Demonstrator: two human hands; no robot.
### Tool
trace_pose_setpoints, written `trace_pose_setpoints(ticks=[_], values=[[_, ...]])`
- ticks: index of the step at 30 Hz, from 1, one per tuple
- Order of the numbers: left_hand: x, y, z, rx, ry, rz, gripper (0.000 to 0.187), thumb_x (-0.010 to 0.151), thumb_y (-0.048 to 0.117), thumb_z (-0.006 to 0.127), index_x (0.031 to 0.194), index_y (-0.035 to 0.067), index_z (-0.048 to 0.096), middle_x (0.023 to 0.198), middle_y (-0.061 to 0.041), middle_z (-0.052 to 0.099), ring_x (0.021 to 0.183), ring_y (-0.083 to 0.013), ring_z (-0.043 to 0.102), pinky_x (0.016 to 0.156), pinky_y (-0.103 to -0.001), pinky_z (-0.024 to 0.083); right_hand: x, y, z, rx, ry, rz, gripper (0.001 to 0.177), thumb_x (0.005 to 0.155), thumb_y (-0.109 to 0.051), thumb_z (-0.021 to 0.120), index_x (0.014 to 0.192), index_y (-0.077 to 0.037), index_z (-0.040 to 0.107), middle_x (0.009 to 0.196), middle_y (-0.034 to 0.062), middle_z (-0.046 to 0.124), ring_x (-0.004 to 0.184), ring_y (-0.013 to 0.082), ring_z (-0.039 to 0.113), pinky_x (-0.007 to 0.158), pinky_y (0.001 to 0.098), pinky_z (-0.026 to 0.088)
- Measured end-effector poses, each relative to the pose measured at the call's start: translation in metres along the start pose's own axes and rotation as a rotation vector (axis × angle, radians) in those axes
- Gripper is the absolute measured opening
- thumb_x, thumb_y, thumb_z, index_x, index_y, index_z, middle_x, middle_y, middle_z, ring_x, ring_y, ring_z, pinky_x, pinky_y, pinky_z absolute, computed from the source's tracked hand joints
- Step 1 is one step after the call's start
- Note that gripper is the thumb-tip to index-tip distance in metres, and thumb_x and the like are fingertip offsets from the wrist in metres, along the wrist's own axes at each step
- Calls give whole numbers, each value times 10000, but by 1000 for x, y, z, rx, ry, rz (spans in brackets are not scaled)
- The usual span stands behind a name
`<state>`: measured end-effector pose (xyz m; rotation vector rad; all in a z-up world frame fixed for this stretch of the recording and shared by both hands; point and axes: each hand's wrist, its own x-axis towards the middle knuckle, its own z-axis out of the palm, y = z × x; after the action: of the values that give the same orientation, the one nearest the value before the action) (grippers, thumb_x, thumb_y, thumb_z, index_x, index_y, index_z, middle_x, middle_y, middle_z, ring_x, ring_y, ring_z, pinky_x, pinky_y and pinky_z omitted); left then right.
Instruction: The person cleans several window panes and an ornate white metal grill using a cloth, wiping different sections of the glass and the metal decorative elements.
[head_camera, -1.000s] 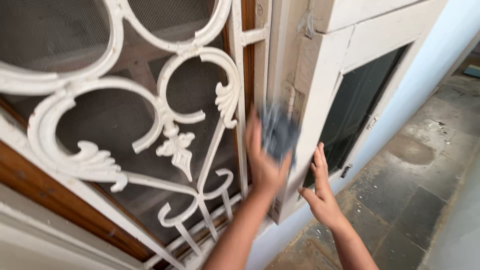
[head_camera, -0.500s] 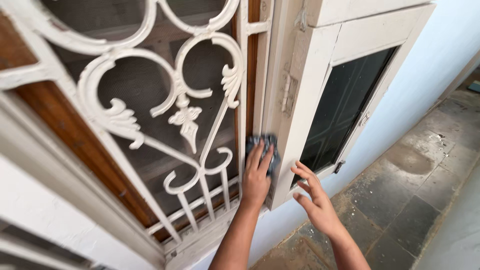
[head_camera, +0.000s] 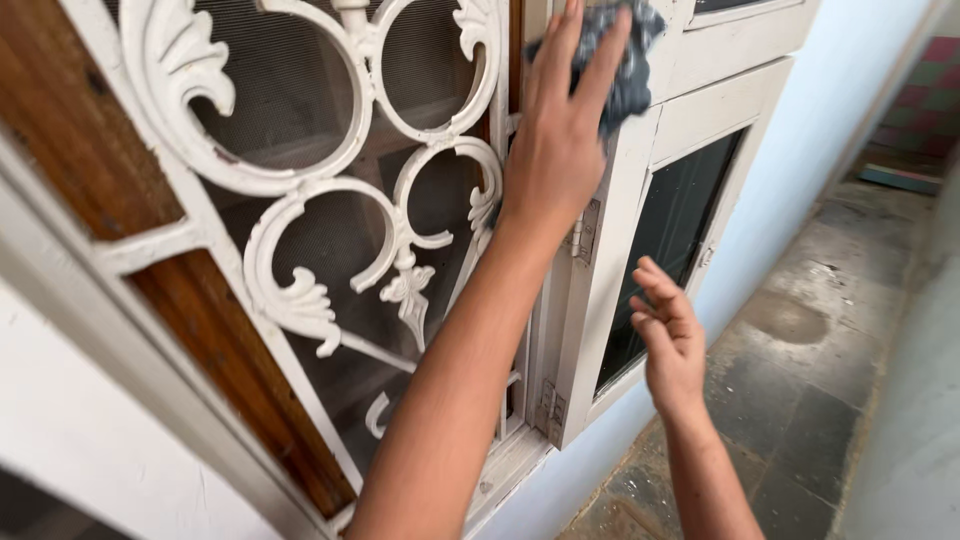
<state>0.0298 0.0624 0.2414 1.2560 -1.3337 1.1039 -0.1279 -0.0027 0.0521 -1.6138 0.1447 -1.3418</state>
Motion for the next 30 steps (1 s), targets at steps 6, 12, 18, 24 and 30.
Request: trace_pose_setpoints(ticks=[6, 12, 18, 24, 30], values=[[-74, -16, 22, -48, -55, -70, 719, 975, -86, 525, 1596, 249, 383, 1668, -124, 358, 1508, -377, 455, 1271, -502, 423, -14, 3, 9, -49, 110, 48, 419, 920, 92, 457, 1279, -40, 628, 1516, 141, 537, 1359, 212, 542, 1075, 354, 498], [-252, -2, 5, -189, -287, -168, 672, 936, -69, 590, 1535, 191, 433, 1613, -260, 300, 1452, -477, 386, 1171, -535, 407, -11, -8, 21, -157, 206, -80, 367, 946, 101, 458, 1236, -24, 646, 1478, 152, 592, 1338, 223, 577, 1094, 359, 493], [-296, 5, -17, -692, -324, -897, 547, 880, 1, 640, 1402, 146, 564, 1373, -117, 671, 1305, -275, 648, 1111, -396, 489, -24, -44, 81, -733, -182, -258, 416, 835, -302, 682, 1202, -111, 724, 1593, 169, 472, 1524, 387, 350, 1194, 579, 269], [-230, -29, -61, -1750, -192, -1207, 587, 1033, 366, 626, 1360, -118, 560, 1250, -228, 630, 1090, -326, 629, 903, -452, 516, 10, -130, 112, -840, -733, -609, 747, 779, -566, 768, 1318, -62, 648, 1515, 162, 477, 1461, 412, 382, 1145, 569, 355], [-157, -10, -131, -1550, -376, -809, 687, 988, 403, 562, 1517, 36, 324, 1446, -154, 535, 1372, -247, 540, 1179, -373, 415, 103, -173, 91, -1337, -522, -387, 408, 931, -82, 596, 1321, -177, 673, 1454, 22, 614, 1269, 261, 619, 970, 430, 541]])
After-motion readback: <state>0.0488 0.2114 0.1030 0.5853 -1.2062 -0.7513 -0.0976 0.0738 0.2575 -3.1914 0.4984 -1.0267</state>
